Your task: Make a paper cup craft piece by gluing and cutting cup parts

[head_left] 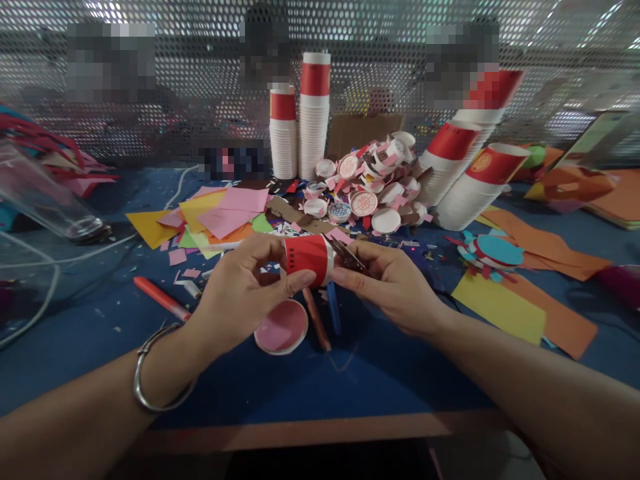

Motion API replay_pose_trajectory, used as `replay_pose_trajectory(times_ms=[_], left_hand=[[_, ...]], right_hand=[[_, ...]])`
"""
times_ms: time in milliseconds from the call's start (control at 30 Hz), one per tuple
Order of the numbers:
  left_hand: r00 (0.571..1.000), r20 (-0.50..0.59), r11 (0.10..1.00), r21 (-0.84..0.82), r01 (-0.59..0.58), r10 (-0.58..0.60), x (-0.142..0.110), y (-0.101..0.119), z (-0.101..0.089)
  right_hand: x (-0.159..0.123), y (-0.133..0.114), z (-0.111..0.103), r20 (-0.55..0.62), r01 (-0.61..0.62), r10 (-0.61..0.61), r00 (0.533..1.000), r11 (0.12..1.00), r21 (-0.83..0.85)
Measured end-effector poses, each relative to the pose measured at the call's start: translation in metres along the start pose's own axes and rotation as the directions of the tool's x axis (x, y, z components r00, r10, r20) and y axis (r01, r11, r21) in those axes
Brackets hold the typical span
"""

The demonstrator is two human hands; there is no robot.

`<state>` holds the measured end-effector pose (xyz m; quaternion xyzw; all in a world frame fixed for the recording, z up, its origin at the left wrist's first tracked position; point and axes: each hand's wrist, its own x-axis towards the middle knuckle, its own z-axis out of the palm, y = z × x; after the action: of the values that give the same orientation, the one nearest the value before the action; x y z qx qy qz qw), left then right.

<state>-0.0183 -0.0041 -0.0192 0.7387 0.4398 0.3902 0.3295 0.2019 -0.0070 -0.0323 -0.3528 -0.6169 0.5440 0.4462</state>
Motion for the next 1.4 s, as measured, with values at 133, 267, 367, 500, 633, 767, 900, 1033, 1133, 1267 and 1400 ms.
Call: replay_pose_trajectory(times_ms=[133,267,367,500,633,767,900,1033,1133,1267,1400], left_hand=[[0.999,0.052,0.999,-0.045,0.017,-0.014,0.0,0.004,-0.001],[1.0,-0.001,1.0,0.031,0.005,-0.005,-0.003,0.003,-0.003],[0.995,-0.095,0.998,0.069,0.004,0.003,-0.006,0.001,-0.003],[0.979,-0.199,0.997,0.074,-0.038,0.052,-0.005,0.003,-0.001],[0.959,-0.283,0.995,0.099,-0.003,0.031,-0.001,0.002,-0.001],[0.957,-0.28,0.997,0.019,0.081,-0.072,0.003,-0.005,0.001],[0.966,-0.241,0.996,0.01,0.093,-0.088,0.004,-0.005,0.007],[0.974,-0.214,0.998,-0.007,0.07,-0.069,0.003,-0.002,0.009],[0.974,-0.214,0.997,0.005,0.078,-0.075,0.002,-0.003,0.01],[0.972,-0.218,0.996,0.019,0.091,-0.084,0.002,-0.004,0.012],[0.976,-0.216,0.995,0.095,0.037,-0.016,0.001,-0.002,0.01]], right_hand=[[-0.002,0.0,-0.001,-0.005,-0.038,0.038,0.999,0.999,0.002],[-0.002,0.002,-0.003,-0.037,-0.025,0.024,0.999,0.999,-0.022],[-0.002,0.004,-0.004,-0.038,-0.01,0.009,0.999,1.0,-0.011],[-0.001,0.005,-0.004,-0.051,0.021,-0.02,0.998,1.0,0.009],[-0.003,0.004,-0.003,-0.065,0.035,-0.034,0.997,0.999,0.022],[-0.007,0.001,0.001,-0.006,-0.028,0.028,1.0,0.998,0.053],[-0.01,0.0,0.006,0.042,-0.121,0.117,0.992,0.988,0.097],[-0.009,0.001,0.008,0.068,-0.187,0.18,0.981,0.976,0.109],[-0.008,0.002,0.007,0.081,-0.198,0.189,0.979,0.973,0.119],[-0.008,0.002,0.007,0.089,-0.214,0.203,0.975,0.966,0.142],[-0.009,0.001,0.008,0.093,-0.245,0.232,0.968,0.953,0.178]])
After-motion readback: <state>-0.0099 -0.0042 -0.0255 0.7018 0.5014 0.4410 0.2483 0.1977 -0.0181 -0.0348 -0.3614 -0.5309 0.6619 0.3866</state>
